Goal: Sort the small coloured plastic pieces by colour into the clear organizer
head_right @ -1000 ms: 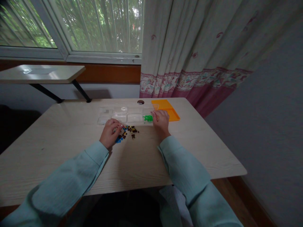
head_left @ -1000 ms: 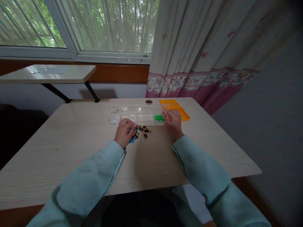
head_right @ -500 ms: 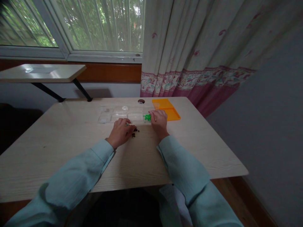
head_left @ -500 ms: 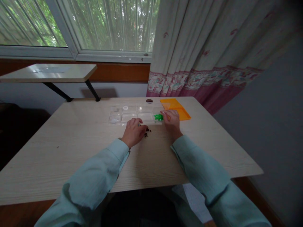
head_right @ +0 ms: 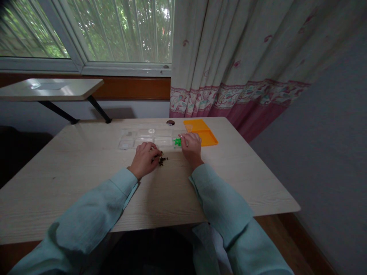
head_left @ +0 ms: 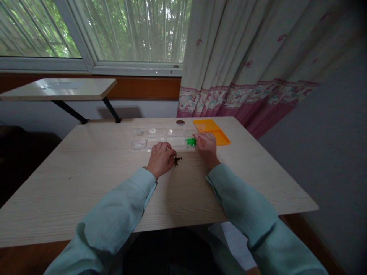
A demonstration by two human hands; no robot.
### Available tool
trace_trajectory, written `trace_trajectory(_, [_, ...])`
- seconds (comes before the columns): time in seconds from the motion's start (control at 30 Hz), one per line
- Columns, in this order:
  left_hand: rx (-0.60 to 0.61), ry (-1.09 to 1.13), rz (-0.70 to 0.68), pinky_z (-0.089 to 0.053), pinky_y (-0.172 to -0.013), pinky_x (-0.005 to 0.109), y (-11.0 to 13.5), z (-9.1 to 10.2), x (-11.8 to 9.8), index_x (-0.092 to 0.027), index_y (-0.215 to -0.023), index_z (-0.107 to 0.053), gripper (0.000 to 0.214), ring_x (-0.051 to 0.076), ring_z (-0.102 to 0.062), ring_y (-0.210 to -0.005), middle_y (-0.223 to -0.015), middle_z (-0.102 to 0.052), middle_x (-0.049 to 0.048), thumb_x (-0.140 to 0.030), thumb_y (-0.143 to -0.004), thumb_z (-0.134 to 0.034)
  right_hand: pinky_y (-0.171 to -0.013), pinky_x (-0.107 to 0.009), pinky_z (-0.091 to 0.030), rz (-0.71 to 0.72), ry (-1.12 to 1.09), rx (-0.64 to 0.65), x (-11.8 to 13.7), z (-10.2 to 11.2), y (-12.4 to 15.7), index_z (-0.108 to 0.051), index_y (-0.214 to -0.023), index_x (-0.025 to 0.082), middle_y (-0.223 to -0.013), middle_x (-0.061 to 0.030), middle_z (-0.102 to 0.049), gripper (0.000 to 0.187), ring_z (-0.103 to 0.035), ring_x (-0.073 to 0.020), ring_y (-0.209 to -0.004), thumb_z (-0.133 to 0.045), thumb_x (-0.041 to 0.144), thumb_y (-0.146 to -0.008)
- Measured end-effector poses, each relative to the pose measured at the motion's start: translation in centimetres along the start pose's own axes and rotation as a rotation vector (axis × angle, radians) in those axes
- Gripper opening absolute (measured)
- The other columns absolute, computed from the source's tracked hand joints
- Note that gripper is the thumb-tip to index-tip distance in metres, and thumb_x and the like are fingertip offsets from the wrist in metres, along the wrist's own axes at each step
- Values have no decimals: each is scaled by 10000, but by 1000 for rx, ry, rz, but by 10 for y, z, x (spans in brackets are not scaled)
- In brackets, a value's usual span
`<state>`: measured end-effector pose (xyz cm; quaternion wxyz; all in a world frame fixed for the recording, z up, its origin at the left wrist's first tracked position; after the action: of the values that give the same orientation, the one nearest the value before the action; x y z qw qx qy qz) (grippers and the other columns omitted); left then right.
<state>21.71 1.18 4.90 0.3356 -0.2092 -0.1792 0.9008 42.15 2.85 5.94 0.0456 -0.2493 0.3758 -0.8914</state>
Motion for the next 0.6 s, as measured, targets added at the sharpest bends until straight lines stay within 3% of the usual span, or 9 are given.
trace_trajectory(0.6, [62,30,-49,-361,-814,440,4,0,1,-245,-897,-673,124,274,-451,-996,-1022,-557,79,-245,-795,-602,-842,-376,-386,3,-8,4,3,1,0,-718,-930,212,-901,-56,-685,264,-549,-218,-899,-476,314,-905])
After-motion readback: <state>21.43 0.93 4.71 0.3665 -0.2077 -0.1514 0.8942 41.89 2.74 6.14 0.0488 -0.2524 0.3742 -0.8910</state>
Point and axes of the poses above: each hand's wrist, its own y-axis away from the middle knuckle, its own z-axis out of the back of the hand, x = y × z, the point moved 7 cm from there along -y, towards the middle knuckle
